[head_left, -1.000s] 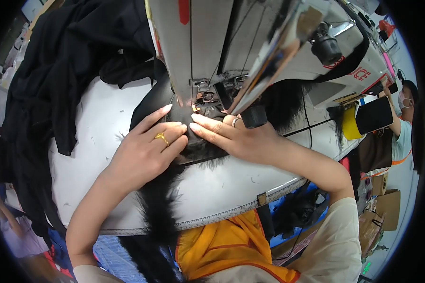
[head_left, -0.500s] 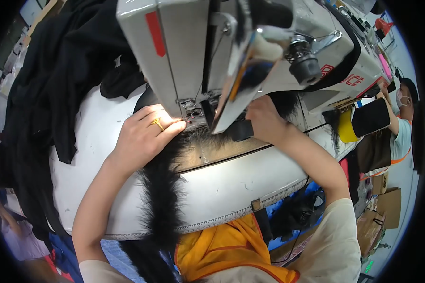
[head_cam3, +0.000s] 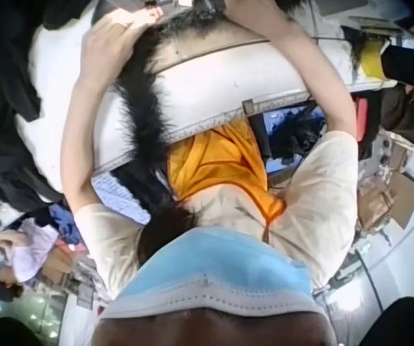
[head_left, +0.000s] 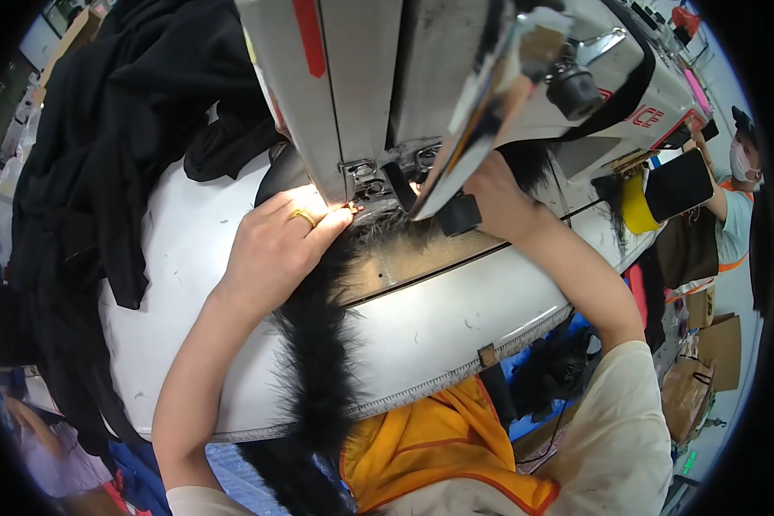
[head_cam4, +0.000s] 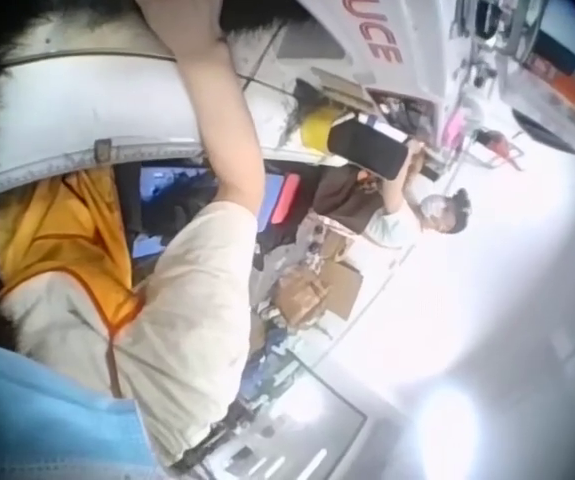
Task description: Sewing a black fur trim onto a dark garment using an industrial sewing machine.
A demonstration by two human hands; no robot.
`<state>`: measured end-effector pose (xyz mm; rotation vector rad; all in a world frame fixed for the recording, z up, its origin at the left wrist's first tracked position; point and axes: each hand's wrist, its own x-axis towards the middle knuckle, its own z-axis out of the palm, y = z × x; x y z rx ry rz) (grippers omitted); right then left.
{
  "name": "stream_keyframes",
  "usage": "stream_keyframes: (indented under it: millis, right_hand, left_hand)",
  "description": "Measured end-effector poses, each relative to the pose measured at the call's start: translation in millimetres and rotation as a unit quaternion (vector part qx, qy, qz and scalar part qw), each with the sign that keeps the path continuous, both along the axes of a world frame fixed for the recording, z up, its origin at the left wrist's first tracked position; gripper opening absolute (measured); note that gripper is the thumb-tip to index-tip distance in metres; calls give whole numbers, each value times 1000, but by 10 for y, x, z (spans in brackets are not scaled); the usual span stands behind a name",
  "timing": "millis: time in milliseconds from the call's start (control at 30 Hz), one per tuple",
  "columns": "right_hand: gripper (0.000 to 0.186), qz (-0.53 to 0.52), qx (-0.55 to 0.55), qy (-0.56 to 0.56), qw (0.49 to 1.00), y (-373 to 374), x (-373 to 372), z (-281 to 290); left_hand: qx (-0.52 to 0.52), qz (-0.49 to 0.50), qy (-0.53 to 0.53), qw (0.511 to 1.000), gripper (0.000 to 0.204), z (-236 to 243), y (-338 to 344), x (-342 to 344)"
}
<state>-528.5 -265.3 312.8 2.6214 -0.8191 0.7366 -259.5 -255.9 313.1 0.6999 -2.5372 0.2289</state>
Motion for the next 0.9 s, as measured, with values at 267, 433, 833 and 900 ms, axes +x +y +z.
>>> stream_keyframes:
  millis: [267, 433, 833, 900]
  right_hand:
    - [10, -10, -29, -1, 1000, 42, 14, -16]
    - [12, -35, 1, 65, 997, 87, 78, 3]
    - [45, -57, 26, 307, 950, 755, 337, 407]
    - [44, -46, 33, 296, 954, 702, 399, 236]
  left_hand:
    - [-82, 215, -192, 954, 30, 39, 633, -226]
    - [-25, 114, -81, 990, 27, -17, 75, 125]
    - [-39, 144, -189, 970, 37, 272, 558, -177]
    - [-35, 97, -132, 986, 32, 164, 617, -233]
